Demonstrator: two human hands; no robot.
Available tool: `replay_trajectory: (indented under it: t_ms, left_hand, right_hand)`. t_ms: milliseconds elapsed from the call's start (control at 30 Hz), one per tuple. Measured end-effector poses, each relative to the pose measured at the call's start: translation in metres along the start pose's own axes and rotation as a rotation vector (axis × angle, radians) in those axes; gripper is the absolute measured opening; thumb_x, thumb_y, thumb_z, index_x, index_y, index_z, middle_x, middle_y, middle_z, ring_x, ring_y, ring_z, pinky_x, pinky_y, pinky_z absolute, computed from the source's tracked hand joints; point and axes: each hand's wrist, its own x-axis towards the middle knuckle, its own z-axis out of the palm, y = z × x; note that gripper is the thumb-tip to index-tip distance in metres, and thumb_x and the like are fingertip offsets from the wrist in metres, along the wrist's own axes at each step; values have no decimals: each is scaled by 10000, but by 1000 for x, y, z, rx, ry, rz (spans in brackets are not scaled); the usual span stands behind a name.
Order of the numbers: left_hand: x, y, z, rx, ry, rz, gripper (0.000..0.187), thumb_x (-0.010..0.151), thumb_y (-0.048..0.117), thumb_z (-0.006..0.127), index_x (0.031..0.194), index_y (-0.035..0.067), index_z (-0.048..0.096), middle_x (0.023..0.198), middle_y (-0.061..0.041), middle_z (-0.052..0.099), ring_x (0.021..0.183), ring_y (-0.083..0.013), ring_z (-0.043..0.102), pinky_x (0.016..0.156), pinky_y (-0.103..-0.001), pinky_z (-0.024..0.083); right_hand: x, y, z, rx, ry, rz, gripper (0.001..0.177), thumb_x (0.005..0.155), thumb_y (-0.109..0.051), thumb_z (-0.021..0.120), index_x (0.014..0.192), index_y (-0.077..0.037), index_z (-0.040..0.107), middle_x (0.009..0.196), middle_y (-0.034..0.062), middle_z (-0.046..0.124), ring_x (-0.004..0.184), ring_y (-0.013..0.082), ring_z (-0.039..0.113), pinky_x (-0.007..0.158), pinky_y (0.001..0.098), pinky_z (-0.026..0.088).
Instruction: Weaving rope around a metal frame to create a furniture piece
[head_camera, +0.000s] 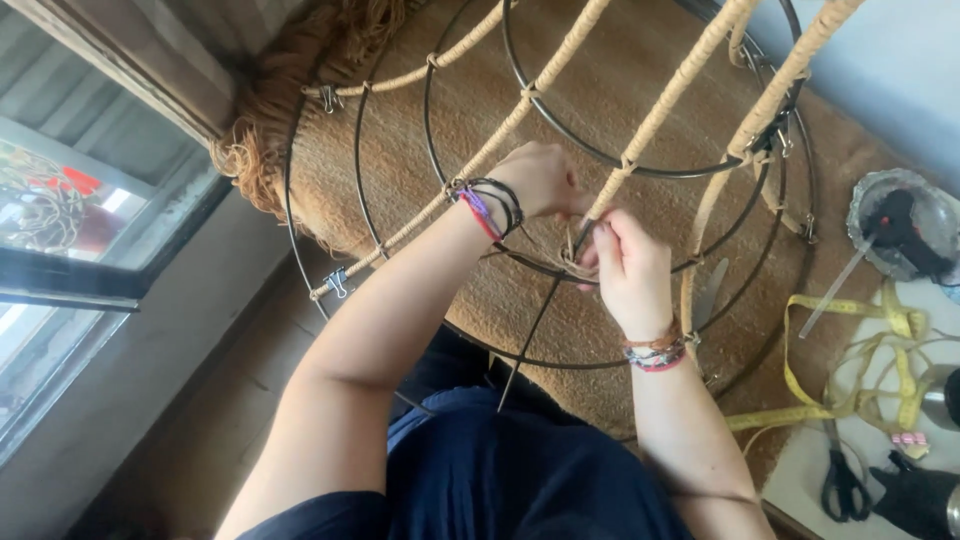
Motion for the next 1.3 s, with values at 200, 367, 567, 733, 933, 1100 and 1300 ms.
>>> replay_trajectory:
  t_ms: [200,367,567,733,933,1100,1300]
  left_hand:
    - [-128,9,-49,-356,85,191,600,905,544,598,881,-38,745,842,-301,731,952,-476,723,873,-545,578]
    - [-144,-17,19,-1448,-155,460,498,1065,366,477,605,175,484,515,44,437,781,-239,744,864,-316,544]
    - [-165,-21,2,-1560,-113,304,345,1053,336,478,821,91,547,585,53,438,635,-202,721,795,-334,537]
    - [-153,-19,-14,-657,423,360,457,950,368,691,1313,127,554,987,-170,706,949,-424,736,788,-529,593]
    - [-167,21,14,-822,331,568,310,1061,333,516,990,89,693,756,-46,630,759,-229,698,685,-368,588]
    - [-149,30,18,-1913,-168,374,215,1068,308,555,1133,103,540,947,-16,603,959,-203,663,859,-343,524]
    - [-111,9,8,-463,553,390,285,939,355,738,1034,118,612,626,-65,625,660,-333,711,625,-421,562]
  right_hand:
    - [-8,2,-8,-220,126,-314,146,1072,-150,609,994,-84,713,1036,63,500,977,261,625,883,363,533]
    - [2,9,-8,53,24,-300,195,1063,-99,581,916,-9,671,1188,107,413,1157,280,572,1063,461,466]
    - [4,10,-10,182,-34,-255,267,1072,-130,567,875,22,663,1191,125,450,1075,251,613,1041,453,472]
    - [-11,-7,-21,90,-11,-271,243,1090,-124,522,954,25,657,1192,153,587,1166,348,633,1127,540,381]
    - [-57,-47,-41,-145,52,-317,154,1036,-63,564,958,-56,696,883,84,713,894,278,702,1035,469,487]
    - [-51,-52,-22,-547,8,-682,130,972,-188,669,1037,-83,709,925,82,662,893,255,667,1019,485,491]
    - [-41,-41,-54,-385,-128,-525,122,905,-109,700,1020,-86,734,1164,107,696,1227,312,615,1113,522,433]
